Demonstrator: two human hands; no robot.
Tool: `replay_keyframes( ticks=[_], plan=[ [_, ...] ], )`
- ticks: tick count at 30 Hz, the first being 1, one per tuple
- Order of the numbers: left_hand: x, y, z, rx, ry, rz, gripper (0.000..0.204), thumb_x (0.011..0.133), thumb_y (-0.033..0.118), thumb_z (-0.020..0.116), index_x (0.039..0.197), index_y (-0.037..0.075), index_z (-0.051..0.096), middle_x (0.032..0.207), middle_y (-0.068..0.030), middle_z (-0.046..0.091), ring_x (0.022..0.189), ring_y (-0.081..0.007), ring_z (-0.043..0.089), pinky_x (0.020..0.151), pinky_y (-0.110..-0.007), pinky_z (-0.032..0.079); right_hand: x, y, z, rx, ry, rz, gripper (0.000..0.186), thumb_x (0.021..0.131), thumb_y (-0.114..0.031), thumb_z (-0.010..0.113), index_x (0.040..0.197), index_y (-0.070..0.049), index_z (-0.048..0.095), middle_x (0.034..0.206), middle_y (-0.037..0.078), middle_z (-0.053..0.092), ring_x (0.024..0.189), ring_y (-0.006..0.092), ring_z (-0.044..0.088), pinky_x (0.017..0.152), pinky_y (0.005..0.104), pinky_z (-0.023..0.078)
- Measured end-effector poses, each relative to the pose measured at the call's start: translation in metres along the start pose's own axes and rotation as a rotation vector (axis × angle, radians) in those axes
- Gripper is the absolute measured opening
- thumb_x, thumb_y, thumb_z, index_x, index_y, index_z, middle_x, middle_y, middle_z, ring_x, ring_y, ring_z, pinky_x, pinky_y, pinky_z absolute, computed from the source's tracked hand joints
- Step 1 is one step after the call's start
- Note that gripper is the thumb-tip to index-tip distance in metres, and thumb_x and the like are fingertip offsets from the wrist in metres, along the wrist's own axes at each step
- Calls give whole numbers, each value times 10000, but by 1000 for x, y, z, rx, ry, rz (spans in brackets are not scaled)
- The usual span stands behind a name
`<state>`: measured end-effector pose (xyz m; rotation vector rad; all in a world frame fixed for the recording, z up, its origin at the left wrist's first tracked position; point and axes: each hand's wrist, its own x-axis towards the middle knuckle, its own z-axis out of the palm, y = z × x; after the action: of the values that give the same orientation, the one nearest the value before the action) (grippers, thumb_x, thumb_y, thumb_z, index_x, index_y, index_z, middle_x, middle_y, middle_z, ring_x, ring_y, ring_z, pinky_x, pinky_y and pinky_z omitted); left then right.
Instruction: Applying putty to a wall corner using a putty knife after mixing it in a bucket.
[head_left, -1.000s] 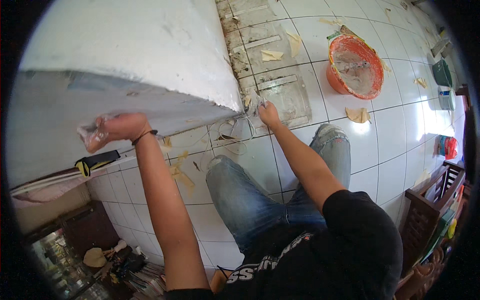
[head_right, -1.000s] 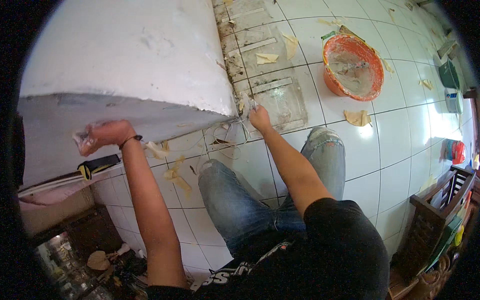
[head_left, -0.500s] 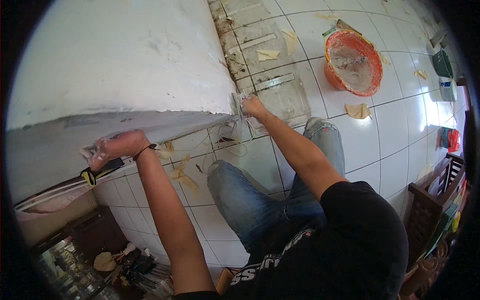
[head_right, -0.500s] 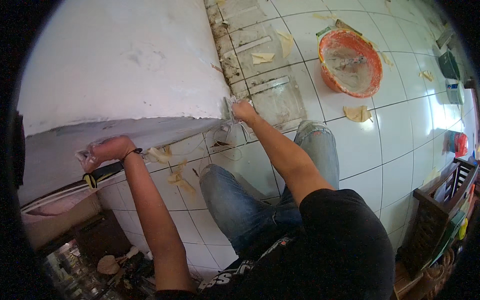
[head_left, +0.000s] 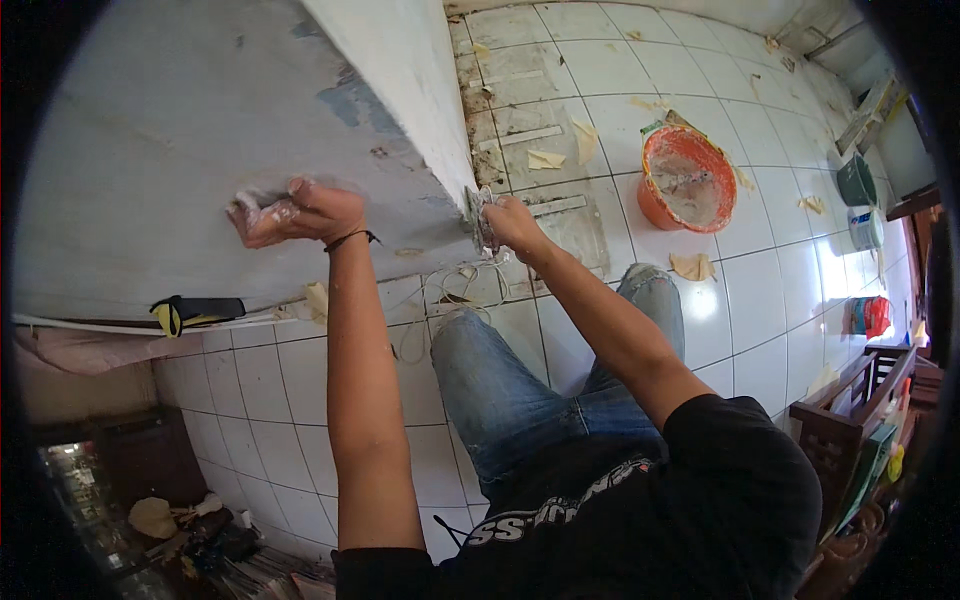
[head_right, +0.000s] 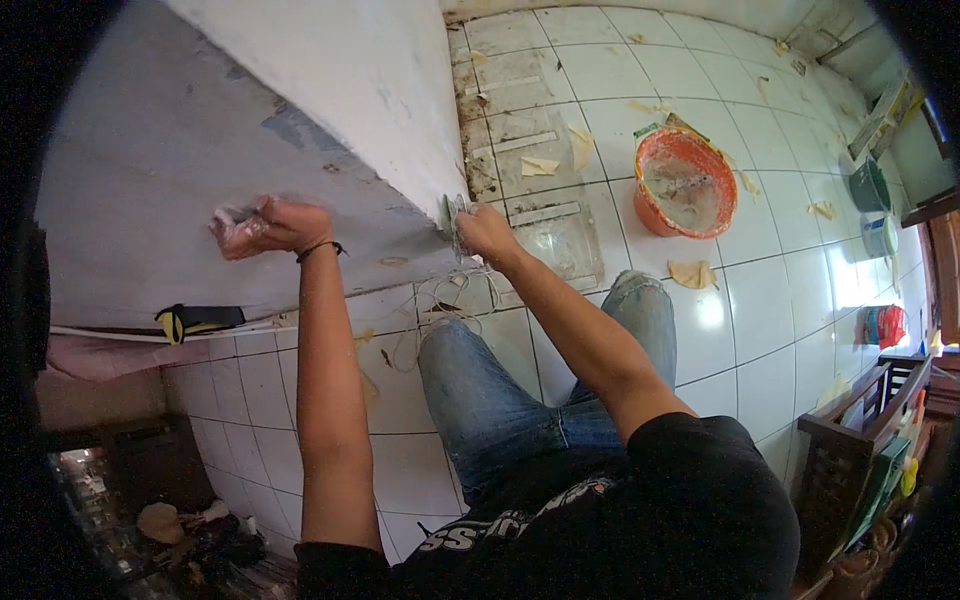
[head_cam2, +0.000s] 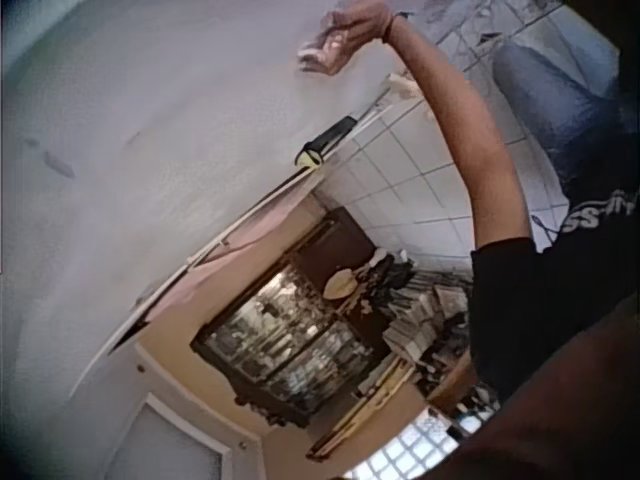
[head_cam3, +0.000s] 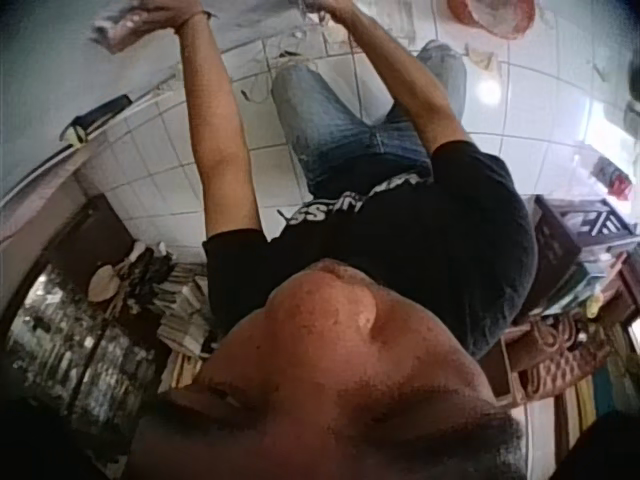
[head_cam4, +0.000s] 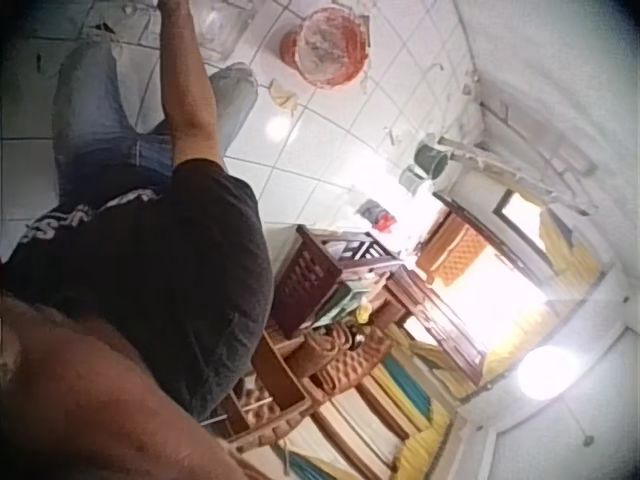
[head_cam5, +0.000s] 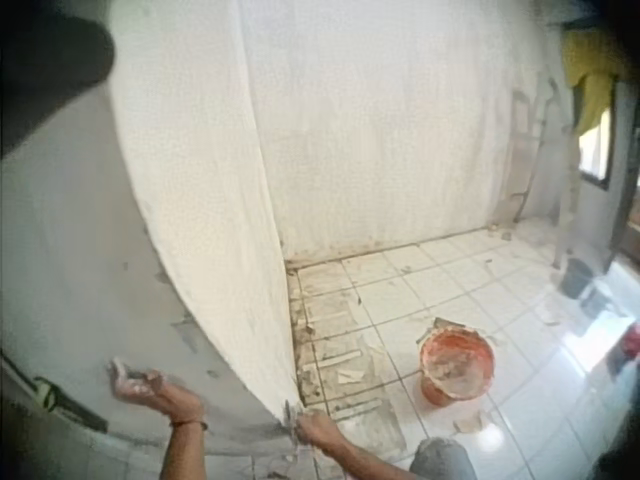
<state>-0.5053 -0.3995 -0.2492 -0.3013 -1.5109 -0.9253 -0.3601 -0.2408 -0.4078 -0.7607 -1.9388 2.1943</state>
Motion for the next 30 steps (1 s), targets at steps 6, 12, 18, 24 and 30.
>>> replay_keyframes(
  ticks=[6, 12, 18, 24, 30],
  plan=[
    [-4, -2, -1, 33, -63, -30, 623, 817, 377, 448, 1173, -107, 283, 1215, -276, 289, 1160, -403, 278, 989, -565, 136, -33, -62, 1, 83, -41, -65, 232, 771, -138, 472, 661, 43, 567, 568, 92, 538, 501, 175, 520, 470, 336, 403],
    [-3, 10, 4, -1, -19, -57, 729, 868, 583, 372, 1157, -83, 304, 1180, -283, 315, 1166, -401, 285, 950, -553, 180, -61, -129, -19, 93, -67, -187, 187, 798, -117, 463, 723, 6, 583, 614, 69, 559, 519, 137, 524, 482, 278, 415],
    [-4, 0, 2, 57, -14, -88, 658, 833, 490, 443, 1151, -72, 314, 1183, -255, 318, 1170, -407, 297, 974, -555, 170, -107, -152, -43, 249, -15, -264, 169, 802, -73, 438, 825, 8, 584, 704, 63, 594, 584, 131, 564, 468, 250, 390],
    [-1, 8, 5, -39, 53, 10, 604, 855, 498, 438, 1128, -36, 373, 1209, -272, 350, 1213, -415, 289, 969, -559, 185, -124, -63, -41, 311, 117, -197, 122, 848, -123, 529, 929, -38, 561, 750, 48, 604, 596, 132, 583, 444, 232, 390],
    [3, 5, -3, -39, 31, -13, 573, 882, 467, 411, 1174, -26, 399, 1241, -272, 348, 1235, -441, 274, 976, -575, 185, -151, -85, -22, 167, -36, -375, 143, 884, -85, 518, 985, -2, 577, 841, 103, 634, 659, 175, 606, 505, 263, 435]
  ],
)
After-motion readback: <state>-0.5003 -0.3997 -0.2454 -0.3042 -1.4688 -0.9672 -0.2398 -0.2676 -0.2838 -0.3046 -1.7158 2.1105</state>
